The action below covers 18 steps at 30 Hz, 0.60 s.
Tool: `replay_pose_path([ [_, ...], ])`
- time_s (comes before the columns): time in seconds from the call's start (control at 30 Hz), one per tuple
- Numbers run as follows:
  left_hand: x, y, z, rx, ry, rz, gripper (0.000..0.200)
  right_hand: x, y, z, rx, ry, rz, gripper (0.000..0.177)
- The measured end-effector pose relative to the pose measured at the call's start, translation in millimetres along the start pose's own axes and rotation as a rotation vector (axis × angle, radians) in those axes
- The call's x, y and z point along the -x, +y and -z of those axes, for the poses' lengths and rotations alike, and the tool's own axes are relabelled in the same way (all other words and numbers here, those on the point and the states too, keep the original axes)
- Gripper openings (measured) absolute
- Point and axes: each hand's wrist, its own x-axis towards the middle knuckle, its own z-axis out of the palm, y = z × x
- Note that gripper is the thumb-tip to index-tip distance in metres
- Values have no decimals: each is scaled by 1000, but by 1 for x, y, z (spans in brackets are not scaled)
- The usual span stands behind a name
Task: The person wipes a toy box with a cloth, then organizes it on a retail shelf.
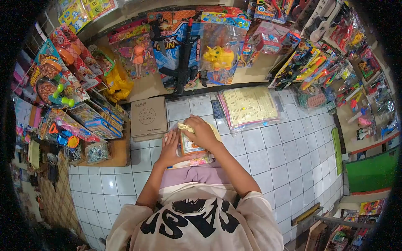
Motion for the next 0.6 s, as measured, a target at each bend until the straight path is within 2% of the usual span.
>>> replay_pose_path([
  [0.17,0,-12,-11,23,35,-34,125,-6,2,-10,83,-46,18,26],
  [0.27,-3,-12,-18,0,20,-12,124,-2,12,-10,-24,6,-1,25],
  [0.37,-2,-6,-11,34,26,-20,127,-5,-6,13,-779,76,-571,22],
  [0.47,-2,-2,-6,44,18,-11,127,-4,-1,25,-550,227,-174,17],
  [0.5,-2,-3,-7,33,27,-28,126,-6,-22,33,-447,150,-104,19],
  [0.6,1,-3,-5,11,20,-61,125,13,-32,13,219,-133,305,22],
])
